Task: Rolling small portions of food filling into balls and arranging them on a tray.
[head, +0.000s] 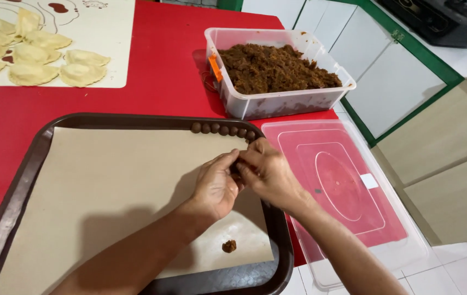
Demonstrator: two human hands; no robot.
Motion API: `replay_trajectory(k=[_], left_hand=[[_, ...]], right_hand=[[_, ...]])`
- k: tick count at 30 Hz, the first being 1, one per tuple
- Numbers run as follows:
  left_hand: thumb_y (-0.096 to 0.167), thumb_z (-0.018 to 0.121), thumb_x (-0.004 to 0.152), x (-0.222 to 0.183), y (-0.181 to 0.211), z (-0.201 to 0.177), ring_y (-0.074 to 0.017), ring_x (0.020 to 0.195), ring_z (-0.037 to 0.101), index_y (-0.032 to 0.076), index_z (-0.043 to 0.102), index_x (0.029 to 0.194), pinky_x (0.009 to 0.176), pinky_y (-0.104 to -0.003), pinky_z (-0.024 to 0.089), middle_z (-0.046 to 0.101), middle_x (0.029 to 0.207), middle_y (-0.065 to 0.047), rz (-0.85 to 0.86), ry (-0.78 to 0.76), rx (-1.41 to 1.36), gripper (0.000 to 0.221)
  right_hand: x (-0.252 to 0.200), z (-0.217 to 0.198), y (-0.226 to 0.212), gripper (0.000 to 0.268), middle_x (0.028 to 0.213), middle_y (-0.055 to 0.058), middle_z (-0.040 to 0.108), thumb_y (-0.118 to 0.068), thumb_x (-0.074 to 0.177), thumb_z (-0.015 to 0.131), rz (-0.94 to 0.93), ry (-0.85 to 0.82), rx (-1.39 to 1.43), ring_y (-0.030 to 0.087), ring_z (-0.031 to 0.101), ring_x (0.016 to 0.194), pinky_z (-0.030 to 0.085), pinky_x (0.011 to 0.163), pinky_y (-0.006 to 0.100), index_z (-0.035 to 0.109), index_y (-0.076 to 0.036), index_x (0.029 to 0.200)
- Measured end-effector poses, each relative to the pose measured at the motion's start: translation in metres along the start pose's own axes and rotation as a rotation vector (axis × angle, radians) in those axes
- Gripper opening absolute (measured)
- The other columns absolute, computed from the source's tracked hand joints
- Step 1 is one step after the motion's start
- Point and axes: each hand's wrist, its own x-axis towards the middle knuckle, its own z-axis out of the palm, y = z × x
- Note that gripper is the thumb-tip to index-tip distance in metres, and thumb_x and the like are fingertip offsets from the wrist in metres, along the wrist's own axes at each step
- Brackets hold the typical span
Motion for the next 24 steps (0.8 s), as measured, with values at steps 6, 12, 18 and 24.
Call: replay_trajectory(k=[6,12,18,24], left_hand=[[0.009,0.081,0.083,0.0,0.032,-0.041,-0.0277,0.074,0.067,0.006,0.071,0.082,0.062,-0.034,0.052,0.072,0.087,-0.018,0.083,0.094,-0.082,0.011],[0.018,0.072,0.085,-0.042,0.077,-0.075,-0.0285,0.088,0.074,0.002,0.073,0.1,0.085,-0.045,0.06,0.072,0.094,-0.016,0.016,0.083,0.02,0.022],[0.017,0.07,0.088,-0.061,0.139,-0.148,-0.031,0.087,0.073,-0.001,0.072,0.097,0.081,-0.041,0.061,0.071,0.094,-0.017,0.139,0.198,0.037,0.02],[0.023,0.066,0.095,-0.079,0.197,-0.232,-0.0291,0.089,0.076,0.001,0.073,0.101,0.082,-0.039,0.063,0.074,0.098,-0.017,0.306,0.284,0.068,0.024]], right_hand=[[0.002,0.014,-0.04,0.044,0.125,0.018,0.053,-0.03,0.102,0.06,-0.067,-0.177,-0.233,0.04,0.061,0.113,0.056,0.092,0.047,0.064,-0.001,0.135],[0.08,0.035,0.037,0.047,0.128,0.028,0.054,-0.03,0.102,0.061,-0.251,-0.026,-0.359,0.052,0.06,0.115,0.052,0.097,0.059,0.059,0.001,0.137],[0.153,0.053,0.127,0.047,0.125,0.015,0.058,-0.051,0.101,0.047,0.219,-0.073,-0.759,0.04,0.053,0.125,0.035,0.104,0.058,0.06,-0.011,0.122],[0.174,0.073,0.15,0.049,0.103,0.014,0.073,-0.053,0.088,0.065,0.214,0.022,-0.761,0.037,0.07,0.106,0.035,0.1,0.056,0.068,-0.009,0.109]])
